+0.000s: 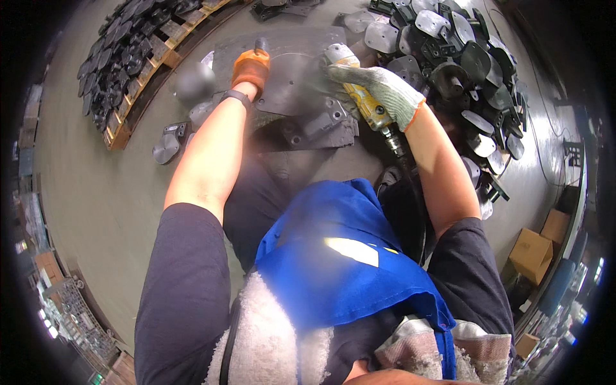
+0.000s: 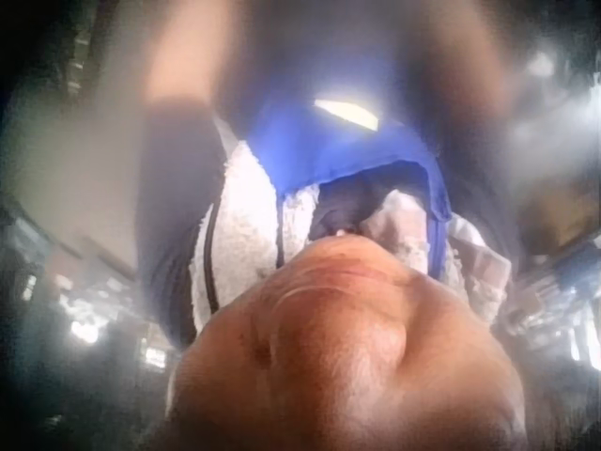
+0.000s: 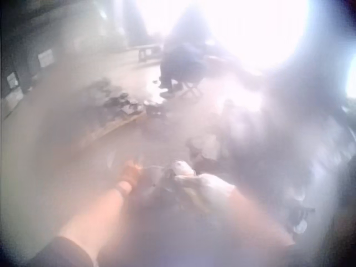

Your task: The person sits on the floor and uses a handheld angle grinder to smooth the edges of metal parts. They pick up parts from a pile, grind them, and place them on a wooden pallet.

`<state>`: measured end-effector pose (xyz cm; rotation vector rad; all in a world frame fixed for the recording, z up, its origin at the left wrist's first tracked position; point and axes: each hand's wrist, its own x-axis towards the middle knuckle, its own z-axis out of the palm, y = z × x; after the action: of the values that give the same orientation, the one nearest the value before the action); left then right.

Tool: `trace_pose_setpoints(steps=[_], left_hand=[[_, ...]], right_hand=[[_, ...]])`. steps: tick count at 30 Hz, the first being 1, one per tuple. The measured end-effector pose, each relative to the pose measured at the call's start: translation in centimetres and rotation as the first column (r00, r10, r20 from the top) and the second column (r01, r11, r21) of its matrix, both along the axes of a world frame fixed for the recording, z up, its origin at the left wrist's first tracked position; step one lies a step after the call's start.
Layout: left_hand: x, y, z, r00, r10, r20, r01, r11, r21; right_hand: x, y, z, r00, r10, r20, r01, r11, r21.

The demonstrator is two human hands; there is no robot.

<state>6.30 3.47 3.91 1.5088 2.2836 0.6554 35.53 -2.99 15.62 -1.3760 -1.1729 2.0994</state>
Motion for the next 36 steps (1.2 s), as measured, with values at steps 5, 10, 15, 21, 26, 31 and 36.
trace_pose_setpoints(steps=[5,10,15,21,26,31,36], left_hand=[[0.7,0.0,0.2,0.999,0.002,-0.035,-0.002,1.0,0.007],[-0.2,0.3,-0.4,0.999,0.002,-0.055,0.001,0.998,0.056],[0.0,-0.4,-0.2,0.998,0.007,-0.061,-0.003,0.998,0.066],[-0.4,0.5,-0.3,0.995,0.01,-0.1,-0.007,1.0,0.027],[0.5,-0.8,3.2,0.964,0.165,-0.211,-0.149,0.985,0.089],[6.3,-7.8,8.3,0.925,-0.314,-0.215,0.338,0.937,0.086],[13.4,-17.3,7.1,0.439,-0.682,0.585,0.765,0.625,0.154]], right_hand=[[1.9,-1.3,-0.5,0.997,-0.083,0.006,0.082,0.996,0.046],[-0.7,0.1,-0.6,0.998,-0.029,0.052,0.023,0.993,0.116],[-1.8,0.0,0.9,0.999,-0.034,0.039,0.029,0.992,0.123],[2.6,-0.7,-1.5,0.995,-0.057,0.082,0.047,0.992,0.12],[5.3,-4.3,-1.1,0.988,-0.107,0.115,0.095,0.99,0.106],[5.3,-6.1,-0.5,0.991,-0.131,0.028,0.13,0.99,0.052],[4.2,-6.0,0.4,0.991,-0.099,-0.086,0.093,0.993,-0.066]])
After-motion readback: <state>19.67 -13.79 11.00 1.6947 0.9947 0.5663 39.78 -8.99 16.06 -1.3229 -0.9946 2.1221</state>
